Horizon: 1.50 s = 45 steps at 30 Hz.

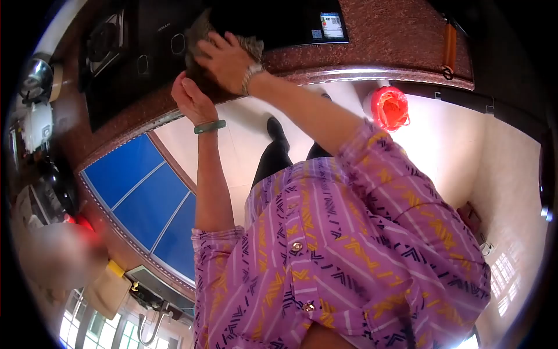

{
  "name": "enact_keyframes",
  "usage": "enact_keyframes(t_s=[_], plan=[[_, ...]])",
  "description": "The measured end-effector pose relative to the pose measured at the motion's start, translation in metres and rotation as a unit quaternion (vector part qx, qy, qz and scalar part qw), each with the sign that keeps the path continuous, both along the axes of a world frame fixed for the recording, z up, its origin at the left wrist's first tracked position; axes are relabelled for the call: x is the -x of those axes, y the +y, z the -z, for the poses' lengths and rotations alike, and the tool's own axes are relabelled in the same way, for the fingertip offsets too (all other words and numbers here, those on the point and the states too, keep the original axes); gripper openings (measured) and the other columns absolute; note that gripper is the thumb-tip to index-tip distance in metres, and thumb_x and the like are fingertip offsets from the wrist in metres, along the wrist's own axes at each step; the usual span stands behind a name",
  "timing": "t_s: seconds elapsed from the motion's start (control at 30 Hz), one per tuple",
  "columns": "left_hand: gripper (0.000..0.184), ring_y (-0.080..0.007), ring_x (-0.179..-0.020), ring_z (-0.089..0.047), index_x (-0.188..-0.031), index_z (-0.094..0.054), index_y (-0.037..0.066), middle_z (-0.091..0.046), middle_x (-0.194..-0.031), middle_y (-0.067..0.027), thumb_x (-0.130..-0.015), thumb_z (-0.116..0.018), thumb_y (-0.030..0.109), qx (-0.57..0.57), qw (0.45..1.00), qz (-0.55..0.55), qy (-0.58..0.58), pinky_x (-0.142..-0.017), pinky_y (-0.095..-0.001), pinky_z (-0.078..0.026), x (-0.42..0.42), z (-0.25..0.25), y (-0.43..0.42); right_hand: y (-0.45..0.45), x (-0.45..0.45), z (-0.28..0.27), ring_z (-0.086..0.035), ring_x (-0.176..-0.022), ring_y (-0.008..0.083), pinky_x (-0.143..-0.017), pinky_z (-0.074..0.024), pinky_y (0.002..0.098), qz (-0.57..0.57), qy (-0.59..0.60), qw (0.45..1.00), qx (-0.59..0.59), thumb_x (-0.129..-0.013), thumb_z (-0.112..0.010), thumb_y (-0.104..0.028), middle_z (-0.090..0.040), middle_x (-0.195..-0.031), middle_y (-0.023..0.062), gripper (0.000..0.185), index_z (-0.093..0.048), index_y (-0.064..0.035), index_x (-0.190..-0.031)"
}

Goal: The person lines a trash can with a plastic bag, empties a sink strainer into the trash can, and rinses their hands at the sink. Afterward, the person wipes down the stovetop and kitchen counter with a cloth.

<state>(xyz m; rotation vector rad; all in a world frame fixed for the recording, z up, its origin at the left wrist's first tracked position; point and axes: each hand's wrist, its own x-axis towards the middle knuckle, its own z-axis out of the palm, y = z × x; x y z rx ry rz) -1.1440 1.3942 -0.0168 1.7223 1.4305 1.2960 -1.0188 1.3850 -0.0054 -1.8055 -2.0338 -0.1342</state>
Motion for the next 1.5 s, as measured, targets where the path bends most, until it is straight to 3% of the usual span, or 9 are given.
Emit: enact_keyframes(t_s=[0.1, 0.4, 0.53, 0.67, 0.97, 1.3, 1.37, 1.43, 1.5], plan=[[0.033, -0.0263, -0.094, -0.05, -0.104, -0.056, 0.0, -0.053, -0.104, -0.0153, -0.092, -0.04, 0.027, -0.089, 0.988, 0.035, 0.12, -0.082, -0.0352, -0.04, 0.005, 0.004, 0.003, -0.038, -0.018, 0.011, -0.037, -0.12, 0.0279, -0.1, -0.027, 0.0449, 0.005, 0.046, 0.999, -0.018, -0.078, -0.054, -0.016, -0.044, -0.127, 0.0065, 0.032, -0.059, -0.0165, -0.11], [0.033, -0.0249, -0.1, -0.048, -0.108, -0.056, 0.004, -0.051, -0.112, -0.0142, -0.093, -0.039, 0.028, -0.008, 0.996, 0.059, -0.066, -0.087, -0.0339, -0.037, 0.011, 0.013, 0.006, -0.141, -0.177, 0.011, -0.046, -0.11, 0.0299, -0.095, -0.0328, 0.0449, 0.371, -0.017, 0.928, 0.005, -0.083, -0.051, -0.013, -0.048, -0.122, 0.0113, 0.031, -0.057, -0.0171, -0.113], [0.029, -0.0219, -0.1, -0.047, -0.109, -0.054, 0.001, -0.052, -0.111, -0.0118, -0.093, -0.038, 0.02, -0.023, 0.995, 0.077, -0.05, -0.088, -0.0323, -0.037, 0.014, 0.015, 0.008, -0.098, -0.096, 0.026, -0.047, -0.104, 0.036, -0.092, -0.0337, 0.0453, 0.236, -0.047, 0.97, -0.043, -0.066, -0.062, -0.022, -0.049, -0.116, 0.0177, 0.056, -0.046, -0.0055, -0.118], [0.027, -0.022, -0.098, -0.049, -0.109, -0.053, -0.002, -0.052, -0.112, -0.0134, -0.093, -0.042, 0.017, -0.018, 0.997, 0.081, -0.006, -0.087, -0.0308, -0.039, 0.013, 0.017, 0.011, -0.049, -0.007, -0.005, -0.049, -0.097, 0.0239, -0.084, -0.0367, 0.0422, -0.01, 0.126, 0.99, -0.063, -0.068, -0.055, -0.02, -0.054, -0.099, 0.0049, 0.017, -0.062, -0.0116, -0.081], [0.013, -0.0205, -0.089, -0.055, -0.097, -0.057, -0.001, -0.059, -0.098, -0.0107, -0.087, -0.052, 0.006, -0.023, 0.971, 0.224, -0.08, -0.081, -0.0294, -0.044, -0.125, -0.086, -0.03, -0.168, -0.155, 0.002, -0.04, -0.12, 0.0279, -0.102, -0.023, 0.0537, 0.127, 0.095, 0.987, -0.031, -0.072, -0.059, -0.018, -0.047, -0.125, 0.0027, 0.016, -0.062, -0.0171, -0.088], [0.041, -0.0151, -0.083, -0.059, -0.118, -0.042, 0.006, -0.056, -0.096, -0.0062, -0.086, -0.056, 0.027, 0.495, 0.696, 0.511, -0.097, -0.067, -0.0281, -0.05, -0.406, -0.094, -0.121, -0.32, -0.481, 0.004, -0.029, -0.123, 0.0338, -0.101, -0.0244, 0.0483, 0.548, -0.055, 0.834, 0.031, -0.081, -0.052, -0.023, -0.042, -0.126, 0.0124, 0.034, -0.055, -0.0099, -0.113], [0.046, -0.0201, -0.081, -0.061, -0.12, -0.04, 0.007, -0.057, -0.096, -0.0091, -0.086, -0.054, 0.035, 0.516, 0.682, 0.515, -0.068, -0.069, -0.0322, -0.051, -0.438, -0.089, -0.122, -0.313, -0.509, 0.007, -0.027, -0.125, 0.0341, -0.101, -0.0239, 0.0487, 0.552, -0.012, 0.833, 0.023, -0.082, -0.051, -0.026, -0.039, -0.129, 0.0132, 0.035, -0.055, -0.01, -0.113], [0.045, -0.0234, -0.082, -0.061, -0.117, -0.042, 0.008, -0.058, -0.094, -0.0109, -0.085, -0.055, 0.038, 0.618, 0.515, 0.572, -0.161, -0.072, -0.0369, -0.05, -0.462, -0.088, -0.121, -0.3, -0.506, 0.018, -0.027, -0.125, 0.0339, -0.103, -0.0227, 0.0485, 0.508, -0.004, 0.861, 0.026, -0.082, -0.051, -0.029, -0.036, -0.131, 0.0142, 0.038, -0.055, -0.0099, -0.114], [0.041, -0.0267, -0.084, -0.061, -0.113, -0.045, 0.009, -0.059, -0.092, -0.0124, -0.085, -0.054, 0.038, 0.637, 0.531, 0.539, -0.148, -0.075, -0.0398, -0.049, -0.476, -0.097, -0.123, -0.292, -0.492, 0.016, -0.025, -0.128, 0.034, -0.105, -0.0205, 0.0486, 0.409, 0.011, 0.911, 0.04, -0.08, -0.055, -0.029, -0.032, -0.135, 0.0138, 0.041, -0.053, -0.0103, -0.117]])
